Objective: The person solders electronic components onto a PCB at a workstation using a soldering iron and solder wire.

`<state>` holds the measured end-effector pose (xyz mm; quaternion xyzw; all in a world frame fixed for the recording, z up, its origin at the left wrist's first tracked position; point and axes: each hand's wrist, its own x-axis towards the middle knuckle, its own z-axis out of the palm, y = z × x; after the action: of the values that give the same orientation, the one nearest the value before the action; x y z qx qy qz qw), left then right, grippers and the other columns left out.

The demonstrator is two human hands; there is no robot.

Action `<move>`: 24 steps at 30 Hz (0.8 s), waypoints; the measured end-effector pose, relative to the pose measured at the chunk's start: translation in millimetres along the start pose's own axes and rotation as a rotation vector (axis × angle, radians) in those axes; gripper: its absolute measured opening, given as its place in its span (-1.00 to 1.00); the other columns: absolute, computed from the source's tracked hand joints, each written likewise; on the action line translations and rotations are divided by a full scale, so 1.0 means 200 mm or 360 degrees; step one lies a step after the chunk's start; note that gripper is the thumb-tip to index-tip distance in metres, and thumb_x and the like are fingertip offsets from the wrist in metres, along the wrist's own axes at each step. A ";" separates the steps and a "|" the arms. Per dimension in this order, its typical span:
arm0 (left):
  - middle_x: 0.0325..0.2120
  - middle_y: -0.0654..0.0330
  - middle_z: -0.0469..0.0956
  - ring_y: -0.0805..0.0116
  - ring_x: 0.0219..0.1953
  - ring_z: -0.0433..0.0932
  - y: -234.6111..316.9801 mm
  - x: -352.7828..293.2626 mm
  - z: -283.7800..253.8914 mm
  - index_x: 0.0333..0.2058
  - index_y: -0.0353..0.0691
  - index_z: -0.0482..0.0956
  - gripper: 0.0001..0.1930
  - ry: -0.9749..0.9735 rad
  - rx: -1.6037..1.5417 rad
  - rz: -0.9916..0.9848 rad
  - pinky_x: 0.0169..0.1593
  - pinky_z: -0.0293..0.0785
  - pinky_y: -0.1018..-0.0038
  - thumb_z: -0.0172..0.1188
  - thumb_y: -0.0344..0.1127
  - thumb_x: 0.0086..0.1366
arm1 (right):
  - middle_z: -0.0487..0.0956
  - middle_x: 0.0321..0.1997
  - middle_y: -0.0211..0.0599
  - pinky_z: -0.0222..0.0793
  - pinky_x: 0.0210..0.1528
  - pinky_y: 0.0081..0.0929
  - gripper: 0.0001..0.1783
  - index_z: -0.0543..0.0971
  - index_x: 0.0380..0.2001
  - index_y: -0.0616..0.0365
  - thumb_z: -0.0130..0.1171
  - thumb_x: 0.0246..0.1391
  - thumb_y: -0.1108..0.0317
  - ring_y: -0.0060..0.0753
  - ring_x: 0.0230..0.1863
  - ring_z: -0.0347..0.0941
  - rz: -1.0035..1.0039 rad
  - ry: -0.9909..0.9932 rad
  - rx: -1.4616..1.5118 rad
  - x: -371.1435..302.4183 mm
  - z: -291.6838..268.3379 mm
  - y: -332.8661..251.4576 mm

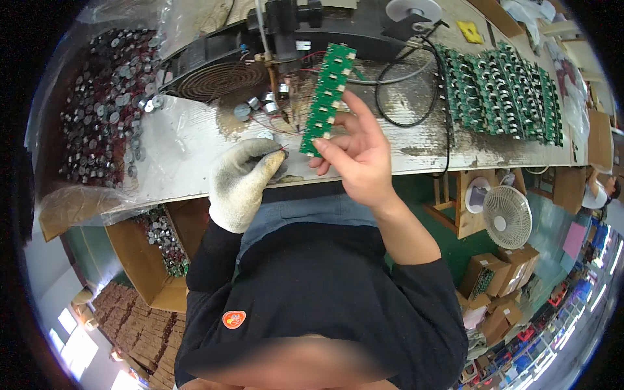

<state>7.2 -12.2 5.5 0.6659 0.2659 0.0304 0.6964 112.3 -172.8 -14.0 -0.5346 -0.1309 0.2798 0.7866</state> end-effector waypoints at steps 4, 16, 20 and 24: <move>-0.43 0.19 0.60 0.54 -0.40 0.53 0.02 0.01 0.03 -0.24 -0.40 0.60 -0.81 -0.0048 0.0230 0.0121 -0.30 0.46 0.58 0.21 -0.38 0.24 | 0.46 -0.05 -0.03 0.47 -0.52 -0.61 -0.21 0.05 0.33 0.19 0.08 0.05 0.73 -0.38 -0.43 0.57 -0.0003 0.0001 -0.0006 0.00 0.00 -0.01; -0.42 0.21 0.58 0.54 -0.38 0.52 0.02 0.06 0.05 -0.27 -0.41 0.57 -0.81 -0.0107 -0.0064 -0.0099 -0.28 0.47 0.57 0.22 -0.38 0.23 | 0.46 -0.03 0.01 0.48 -0.54 -0.59 -0.20 0.05 0.33 0.17 0.08 0.04 0.74 -0.34 -0.43 0.58 -0.0022 0.0012 0.0080 0.02 0.01 -0.04; -0.43 0.18 0.58 0.53 -0.39 0.52 0.03 0.08 0.05 -0.32 -0.41 0.57 -0.83 -0.0104 -0.0338 -0.0136 -0.32 0.46 0.59 0.24 -0.39 0.20 | 0.46 -0.03 0.01 0.48 -0.54 -0.58 -0.20 0.05 0.32 0.18 0.09 0.03 0.74 -0.32 -0.43 0.58 -0.0022 0.0009 0.0132 0.04 0.01 -0.04; -0.45 0.17 0.58 0.52 -0.40 0.52 0.01 0.10 0.04 -0.34 -0.42 0.56 -0.84 -0.0100 -0.0310 -0.0042 -0.34 0.46 0.59 0.25 -0.41 0.17 | 0.46 -0.03 0.02 0.48 -0.55 -0.58 -0.19 0.05 0.32 0.18 0.10 0.03 0.73 -0.31 -0.43 0.58 -0.0029 0.0007 0.0138 0.04 0.01 -0.04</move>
<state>28.4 -11.9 -0.4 0.5921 0.2485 0.0261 0.7662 120.1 -168.1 -7.0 -0.4995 -0.1219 0.2768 0.8118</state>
